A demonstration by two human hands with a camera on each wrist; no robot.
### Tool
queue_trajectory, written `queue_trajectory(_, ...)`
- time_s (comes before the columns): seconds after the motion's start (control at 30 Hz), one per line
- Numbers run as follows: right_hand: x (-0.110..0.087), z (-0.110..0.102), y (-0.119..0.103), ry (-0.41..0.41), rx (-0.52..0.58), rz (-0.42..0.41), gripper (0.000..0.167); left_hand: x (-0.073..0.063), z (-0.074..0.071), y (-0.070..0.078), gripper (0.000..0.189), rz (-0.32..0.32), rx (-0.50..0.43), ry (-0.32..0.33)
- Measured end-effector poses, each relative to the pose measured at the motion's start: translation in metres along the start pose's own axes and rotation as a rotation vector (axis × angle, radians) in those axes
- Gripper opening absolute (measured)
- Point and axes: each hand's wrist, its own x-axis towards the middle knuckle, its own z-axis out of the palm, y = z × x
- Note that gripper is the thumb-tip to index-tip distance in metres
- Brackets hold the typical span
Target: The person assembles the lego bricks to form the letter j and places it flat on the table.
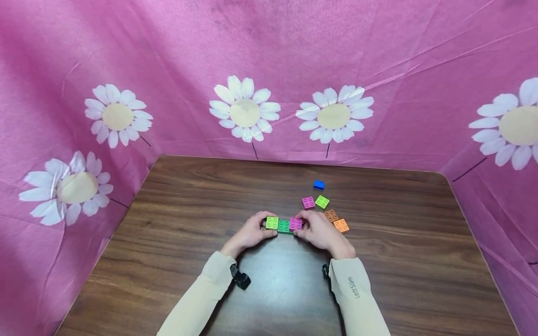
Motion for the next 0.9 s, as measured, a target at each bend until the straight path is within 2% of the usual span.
queue_trajectory(0.17,0.001,-0.003,-0.003,-0.018,-0.045,-0.026,0.028,0.001,0.000,0.000,0.039,0.001,-0.011,0.001)
queue_trajectory(0.37,0.004,-0.002,-0.004,-0.025,-0.065,-0.020,0.029,0.003,0.001,-0.004,0.039,0.001,-0.005,0.004)
queue_trajectory(0.53,0.004,0.004,-0.004,0.010,-0.087,-0.031,0.029,0.003,0.002,-0.005,0.039,-0.001,0.012,0.007)
queue_trajectory(0.8,0.003,0.011,0.000,0.077,-0.041,-0.041,0.028,0.002,-0.001,-0.002,0.040,-0.008,0.011,0.014)
queue_trajectory(0.9,0.001,0.014,0.003,0.088,-0.021,-0.021,0.028,0.002,0.000,-0.003,0.040,-0.005,0.019,0.012)
